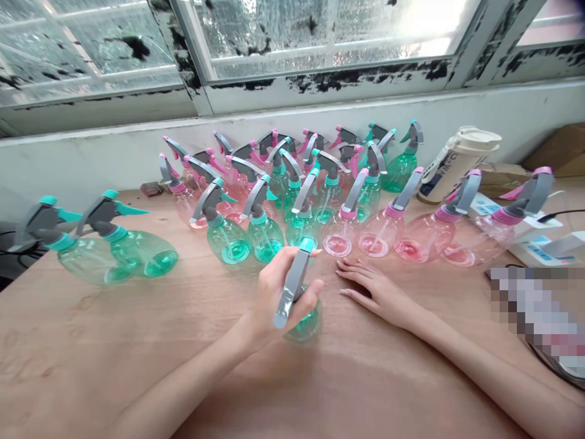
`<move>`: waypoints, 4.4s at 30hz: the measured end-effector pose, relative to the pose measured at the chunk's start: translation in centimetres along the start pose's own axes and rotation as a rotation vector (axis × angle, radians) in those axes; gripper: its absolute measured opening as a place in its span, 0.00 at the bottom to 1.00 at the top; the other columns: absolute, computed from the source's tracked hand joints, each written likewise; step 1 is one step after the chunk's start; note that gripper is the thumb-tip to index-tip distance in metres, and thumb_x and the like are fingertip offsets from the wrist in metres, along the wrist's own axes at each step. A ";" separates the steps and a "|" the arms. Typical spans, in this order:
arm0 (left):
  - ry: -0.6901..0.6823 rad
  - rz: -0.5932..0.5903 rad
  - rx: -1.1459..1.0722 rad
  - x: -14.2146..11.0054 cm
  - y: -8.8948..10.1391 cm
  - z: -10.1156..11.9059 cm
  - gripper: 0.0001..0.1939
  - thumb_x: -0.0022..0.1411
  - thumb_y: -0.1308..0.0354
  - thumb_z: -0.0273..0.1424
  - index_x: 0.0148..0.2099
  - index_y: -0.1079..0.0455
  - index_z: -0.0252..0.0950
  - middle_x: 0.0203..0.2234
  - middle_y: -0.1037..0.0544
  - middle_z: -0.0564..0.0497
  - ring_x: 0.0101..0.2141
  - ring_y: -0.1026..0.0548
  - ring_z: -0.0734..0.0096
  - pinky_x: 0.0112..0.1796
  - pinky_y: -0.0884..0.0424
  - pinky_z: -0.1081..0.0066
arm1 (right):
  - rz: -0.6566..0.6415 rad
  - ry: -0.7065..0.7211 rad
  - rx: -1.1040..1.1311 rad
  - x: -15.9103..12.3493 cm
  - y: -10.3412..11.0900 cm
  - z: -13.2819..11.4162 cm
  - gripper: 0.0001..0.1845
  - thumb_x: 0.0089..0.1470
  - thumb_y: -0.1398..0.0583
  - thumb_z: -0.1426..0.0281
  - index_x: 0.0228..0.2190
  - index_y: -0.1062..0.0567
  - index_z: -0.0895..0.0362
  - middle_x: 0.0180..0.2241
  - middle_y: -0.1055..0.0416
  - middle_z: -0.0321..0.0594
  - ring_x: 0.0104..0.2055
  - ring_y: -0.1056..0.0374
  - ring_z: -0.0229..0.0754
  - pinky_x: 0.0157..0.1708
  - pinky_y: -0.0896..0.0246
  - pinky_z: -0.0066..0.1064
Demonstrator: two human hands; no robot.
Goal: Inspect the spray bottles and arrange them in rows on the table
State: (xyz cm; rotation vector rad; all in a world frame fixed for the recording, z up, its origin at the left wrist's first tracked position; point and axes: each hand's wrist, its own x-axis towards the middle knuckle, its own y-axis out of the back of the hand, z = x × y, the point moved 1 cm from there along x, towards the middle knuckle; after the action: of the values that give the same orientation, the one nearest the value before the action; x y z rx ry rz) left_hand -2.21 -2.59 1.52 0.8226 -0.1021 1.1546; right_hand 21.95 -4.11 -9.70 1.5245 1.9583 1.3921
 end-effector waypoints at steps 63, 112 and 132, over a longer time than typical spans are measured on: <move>-0.085 0.034 -0.037 -0.2 -0.9 -0.8 0.18 0.58 0.44 0.30 0.52 0.32 0.36 0.40 0.25 0.44 0.41 0.25 0.61 0.43 0.24 0.58 | -0.018 -0.002 0.021 -0.2 -0.1 0.3 0.23 0.63 0.43 0.61 0.58 0.31 0.50 0.61 0.34 0.44 0.64 0.40 0.53 0.63 0.46 0.56; -0.117 0.083 0.076 0.2 -0.4 -0.3 0.05 0.59 0.46 0.28 0.39 0.33 0.37 0.29 0.26 0.50 0.30 0.26 0.68 0.33 0.27 0.67 | -0.027 -0.008 0.009 -0.1 0.1 0.1 0.22 0.64 0.44 0.62 0.57 0.31 0.52 0.61 0.34 0.45 0.65 0.41 0.52 0.63 0.45 0.54; 0.058 0.136 0.115 -2.2 0.4 -0.6 0.22 0.59 0.43 0.27 0.57 0.36 0.39 0.37 0.25 0.50 0.27 0.27 0.76 0.32 0.26 0.71 | -0.027 -0.001 -0.016 -0.4 -0.2 0.4 0.22 0.63 0.44 0.59 0.57 0.30 0.51 0.62 0.34 0.45 0.65 0.41 0.53 0.64 0.47 0.57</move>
State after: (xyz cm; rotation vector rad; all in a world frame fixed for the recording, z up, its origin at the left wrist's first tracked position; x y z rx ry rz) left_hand -3.69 -3.85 0.30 0.8932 -0.0442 1.3217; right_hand 22.27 -4.25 -10.24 1.4864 1.9552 1.3920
